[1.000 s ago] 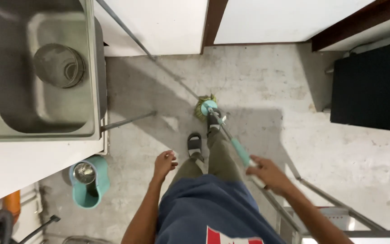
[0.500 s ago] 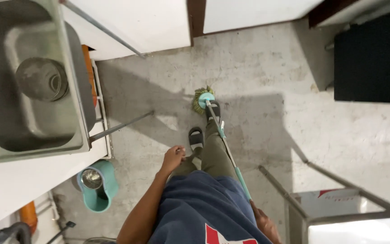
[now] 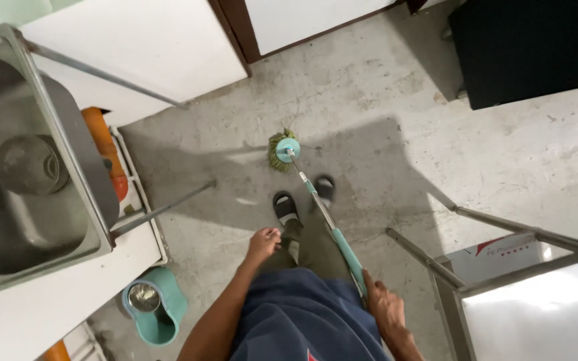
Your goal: The person mops a concrete floor in a commercial kitchen using a spin mop. They move around various kitchen equipment, including a sink, metal shelving units, and a stove, systematically cleaning the floor area.
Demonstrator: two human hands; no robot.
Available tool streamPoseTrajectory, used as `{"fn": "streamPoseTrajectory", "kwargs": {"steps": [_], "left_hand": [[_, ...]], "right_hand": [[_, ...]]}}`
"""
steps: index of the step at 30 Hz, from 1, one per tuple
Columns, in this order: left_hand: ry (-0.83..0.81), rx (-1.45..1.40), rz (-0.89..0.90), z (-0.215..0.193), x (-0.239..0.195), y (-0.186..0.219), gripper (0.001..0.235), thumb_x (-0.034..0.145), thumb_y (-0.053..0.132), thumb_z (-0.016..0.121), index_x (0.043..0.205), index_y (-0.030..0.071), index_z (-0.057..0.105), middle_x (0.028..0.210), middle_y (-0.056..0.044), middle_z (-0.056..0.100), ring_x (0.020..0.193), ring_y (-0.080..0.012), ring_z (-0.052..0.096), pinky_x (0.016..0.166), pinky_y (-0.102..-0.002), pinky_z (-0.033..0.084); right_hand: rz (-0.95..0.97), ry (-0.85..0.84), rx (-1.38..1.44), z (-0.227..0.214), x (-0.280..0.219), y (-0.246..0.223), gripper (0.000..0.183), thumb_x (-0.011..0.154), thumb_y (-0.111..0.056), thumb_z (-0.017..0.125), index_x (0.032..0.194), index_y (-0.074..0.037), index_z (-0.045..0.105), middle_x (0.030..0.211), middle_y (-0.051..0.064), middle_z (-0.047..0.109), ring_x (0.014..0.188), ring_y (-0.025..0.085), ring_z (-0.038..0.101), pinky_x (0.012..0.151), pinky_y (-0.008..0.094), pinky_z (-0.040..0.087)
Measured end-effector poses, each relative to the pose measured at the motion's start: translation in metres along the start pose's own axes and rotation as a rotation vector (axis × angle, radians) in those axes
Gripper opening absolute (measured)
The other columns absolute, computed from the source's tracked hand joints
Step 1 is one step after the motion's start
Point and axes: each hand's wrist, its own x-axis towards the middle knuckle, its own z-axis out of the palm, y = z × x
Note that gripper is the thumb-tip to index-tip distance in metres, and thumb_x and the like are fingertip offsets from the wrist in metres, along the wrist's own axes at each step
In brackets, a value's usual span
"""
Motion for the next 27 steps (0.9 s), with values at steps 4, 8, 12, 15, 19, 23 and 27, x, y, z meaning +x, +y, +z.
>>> {"fn": "streamPoseTrajectory", "kwargs": {"steps": [4,8,12,15,19,23,27], "left_hand": [[-0.083,-0.087,-0.126,0.038,-0.017,0.02,0.048,0.098,0.047,0.06,0.124,0.009,0.073,0.101,-0.008,0.079,0.078,-0.0186,0.076,0.069,-0.031,0.06],[-0.243,0.035,0.192,0.163,0.033,-0.076,0.042,0.104,0.043,0.054,0.118,0.012,0.077,0.132,-0.006,0.071,0.127,-0.0228,0.063,0.108,-0.039,0.047],[-0.364,-0.047,-0.149,0.188,-0.06,0.044,0.09,0.095,0.064,0.053,0.161,0.006,0.033,0.119,-0.01,0.072,0.082,-0.0139,0.071,0.063,-0.031,0.053],[-0.388,-0.241,-0.071,0.217,-0.063,0.054,0.038,0.098,0.049,0.062,0.114,0.015,0.063,0.08,0.0,0.064,0.061,-0.0103,0.061,0.049,-0.028,0.04],[-0.354,-0.216,-0.165,0.238,-0.075,0.068,0.04,0.1,0.046,0.062,0.118,0.011,0.055,0.089,-0.013,0.067,0.073,-0.0211,0.071,0.055,-0.031,0.053],[-0.295,-0.272,-0.293,0.259,-0.052,0.061,0.02,0.101,0.024,0.067,0.097,0.007,0.058,0.08,-0.017,0.062,0.062,-0.0294,0.066,0.047,-0.04,0.059],[-0.395,0.03,-0.371,0.241,-0.04,0.062,0.049,0.098,0.047,0.061,0.134,0.015,0.052,0.135,-0.009,0.053,0.12,-0.0273,0.056,0.094,-0.042,0.044]], "right_hand": [[-0.065,0.128,0.042,0.011,-0.023,0.01,0.082,0.088,-0.043,0.067,0.159,-0.036,0.027,0.113,0.003,0.065,0.077,0.032,0.074,0.062,0.052,0.06],[-0.075,0.235,0.113,-0.005,-0.044,0.006,0.068,0.088,-0.033,0.059,0.153,-0.035,0.038,0.108,0.005,0.062,0.067,0.039,0.068,0.052,0.058,0.053],[-0.098,0.285,0.099,-0.006,-0.024,0.015,0.068,0.087,-0.029,0.062,0.15,-0.035,0.039,0.118,0.006,0.062,0.077,0.038,0.073,0.055,0.055,0.058],[-0.198,0.526,0.093,-0.001,-0.01,0.022,0.056,0.089,-0.017,0.055,0.144,-0.025,0.052,0.096,0.009,0.063,0.061,0.035,0.071,0.045,0.051,0.055],[-0.24,0.445,0.103,0.009,-0.009,0.043,0.054,0.092,-0.024,0.06,0.144,-0.021,0.046,0.097,0.011,0.063,0.062,0.037,0.07,0.045,0.05,0.053],[-0.246,0.35,0.182,0.031,0.007,0.052,0.062,0.094,-0.041,0.063,0.147,-0.021,0.039,0.099,0.01,0.063,0.067,0.038,0.071,0.051,0.053,0.057],[-0.171,0.408,0.188,0.074,0.022,0.041,0.077,0.085,-0.061,0.07,0.148,-0.028,0.043,0.101,0.006,0.071,0.066,0.027,0.075,0.05,0.044,0.058]]}}
